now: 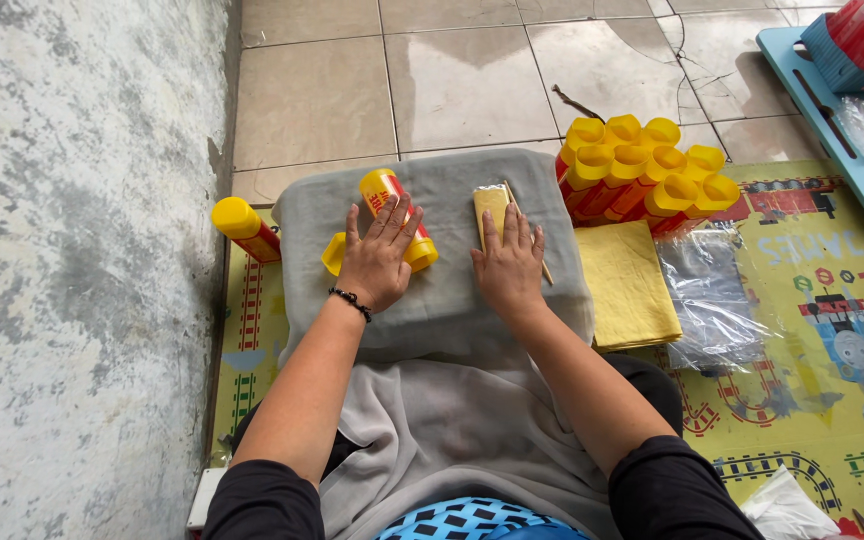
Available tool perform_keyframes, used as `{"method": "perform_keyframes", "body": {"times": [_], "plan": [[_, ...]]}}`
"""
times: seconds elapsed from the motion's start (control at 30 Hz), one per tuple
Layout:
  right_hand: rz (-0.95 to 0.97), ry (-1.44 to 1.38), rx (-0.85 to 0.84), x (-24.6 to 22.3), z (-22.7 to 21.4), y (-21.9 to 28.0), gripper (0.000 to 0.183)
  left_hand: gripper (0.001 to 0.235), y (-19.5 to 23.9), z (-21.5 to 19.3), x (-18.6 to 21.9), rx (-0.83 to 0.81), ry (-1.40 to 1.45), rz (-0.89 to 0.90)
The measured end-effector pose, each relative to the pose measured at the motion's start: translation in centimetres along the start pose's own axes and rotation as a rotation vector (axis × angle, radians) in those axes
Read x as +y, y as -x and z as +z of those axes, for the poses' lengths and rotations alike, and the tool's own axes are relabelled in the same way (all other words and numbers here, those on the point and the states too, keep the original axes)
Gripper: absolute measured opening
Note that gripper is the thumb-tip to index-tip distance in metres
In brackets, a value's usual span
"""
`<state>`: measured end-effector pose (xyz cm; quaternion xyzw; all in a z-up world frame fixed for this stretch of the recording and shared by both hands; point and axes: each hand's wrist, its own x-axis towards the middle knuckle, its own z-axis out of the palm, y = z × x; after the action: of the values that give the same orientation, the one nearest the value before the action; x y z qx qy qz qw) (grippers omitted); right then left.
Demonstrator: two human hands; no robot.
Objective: The person sits on the floor and rolls a yellow paper sheet around a cylindrical container to form a tube, then places it aside. They then pick up a yellow cloth, fold it, and use a wooden stick to press and crease the folds on a gray cushion.
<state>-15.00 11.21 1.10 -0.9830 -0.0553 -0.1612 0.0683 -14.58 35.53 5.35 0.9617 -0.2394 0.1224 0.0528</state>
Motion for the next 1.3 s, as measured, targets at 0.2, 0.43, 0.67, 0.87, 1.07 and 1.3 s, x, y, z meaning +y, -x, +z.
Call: {"method": "perform_keyframes", "body": {"times": [0.2, 0.43, 0.67, 0.87, 1.07, 1.3], "plan": [[0.017, 0.029, -0.032, 0.7, 2.6, 0.3, 0.061, 0.081, -1.8, 1.4, -0.2, -0.024, -0.025, -0.002], [-0.016, -0.030, -0.024, 1.0, 1.9, 0.4, 0.057, 0.074, -3.0, 1.4, 0.9, -0.005, -0.056, -0.066], [-0.044, -0.083, 0.008, 1.6, 2.1, 0.1, 0.058, 0.059, -3.9, 0.8, 2.7, 0.004, -0.123, -0.143], [-0.020, -0.135, 0.050, 1.6, 3.9, -1.0, 0.043, 0.056, -4.3, 1.6, 2.8, 0.024, -0.177, -0.223], [-0.024, -0.102, 0.085, 1.3, 4.7, -1.8, 0.056, 0.052, -4.2, 2.6, 2.7, 0.046, -0.099, -0.250], [-0.095, -0.175, 0.113, 1.4, 4.3, -1.7, 0.056, 0.051, -4.1, 2.8, 2.9, 0.046, -0.074, -0.269]]}}
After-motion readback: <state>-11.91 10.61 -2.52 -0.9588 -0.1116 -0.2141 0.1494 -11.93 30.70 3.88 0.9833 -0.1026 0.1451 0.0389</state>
